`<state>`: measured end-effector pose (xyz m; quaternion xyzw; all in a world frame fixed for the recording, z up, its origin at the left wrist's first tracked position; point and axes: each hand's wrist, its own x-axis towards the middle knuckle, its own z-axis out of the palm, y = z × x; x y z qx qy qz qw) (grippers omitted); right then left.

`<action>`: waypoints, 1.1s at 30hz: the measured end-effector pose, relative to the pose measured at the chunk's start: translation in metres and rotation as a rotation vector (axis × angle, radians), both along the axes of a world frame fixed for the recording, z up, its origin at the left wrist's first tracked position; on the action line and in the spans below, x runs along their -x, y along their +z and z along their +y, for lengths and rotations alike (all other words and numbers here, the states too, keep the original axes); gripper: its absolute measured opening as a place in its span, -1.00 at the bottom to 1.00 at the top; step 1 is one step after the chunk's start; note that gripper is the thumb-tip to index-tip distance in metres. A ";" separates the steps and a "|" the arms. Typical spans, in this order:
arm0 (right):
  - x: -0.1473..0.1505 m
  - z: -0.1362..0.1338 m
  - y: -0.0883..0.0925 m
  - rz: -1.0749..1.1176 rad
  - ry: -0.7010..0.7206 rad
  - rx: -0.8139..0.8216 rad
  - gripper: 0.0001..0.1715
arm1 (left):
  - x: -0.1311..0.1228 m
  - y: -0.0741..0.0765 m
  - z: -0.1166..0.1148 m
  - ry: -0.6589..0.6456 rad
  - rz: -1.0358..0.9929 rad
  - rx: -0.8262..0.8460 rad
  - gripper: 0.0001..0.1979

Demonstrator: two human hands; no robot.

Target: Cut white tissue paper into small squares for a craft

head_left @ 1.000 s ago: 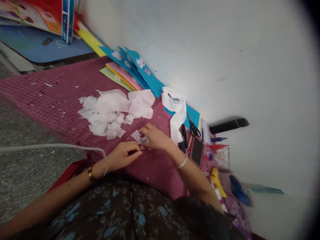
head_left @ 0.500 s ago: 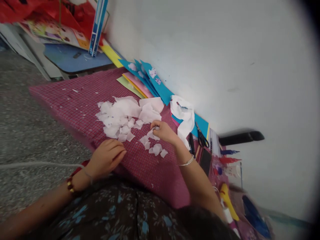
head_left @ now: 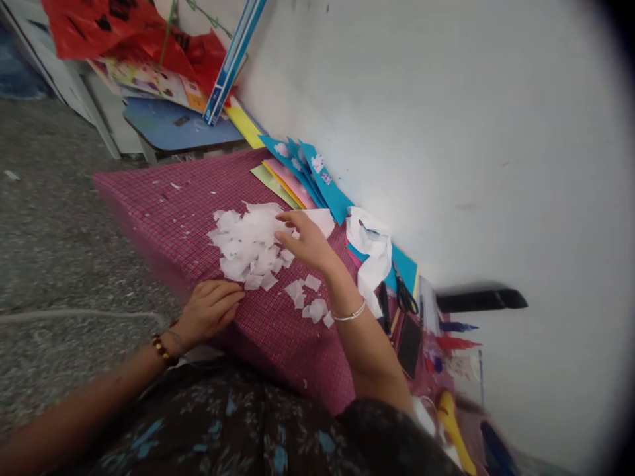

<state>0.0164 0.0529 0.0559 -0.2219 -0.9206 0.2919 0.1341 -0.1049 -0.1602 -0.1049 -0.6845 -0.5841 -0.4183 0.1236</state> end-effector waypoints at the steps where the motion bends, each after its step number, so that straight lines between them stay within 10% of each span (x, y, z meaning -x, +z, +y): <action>1: -0.009 -0.003 0.000 0.001 -0.021 -0.002 -0.69 | -0.001 -0.001 0.000 0.017 -0.001 -0.003 -0.80; 9: -0.046 -0.011 -0.027 -0.109 -0.193 0.050 -0.78 | -0.003 -0.007 -0.001 0.062 -0.054 0.093 -0.77; 17: 0.001 0.015 -0.046 -0.341 -0.094 -0.375 -0.09 | -0.002 -0.002 -0.001 0.059 0.000 0.017 -0.76; 29: 0.021 0.066 -0.022 0.049 -0.432 -0.257 -0.65 | -0.003 -0.005 -0.001 0.047 -0.029 -0.026 -0.77; 33: 0.006 0.062 -0.014 0.047 -0.292 -0.252 -0.67 | -0.003 -0.007 -0.002 0.048 -0.055 0.013 -0.74</action>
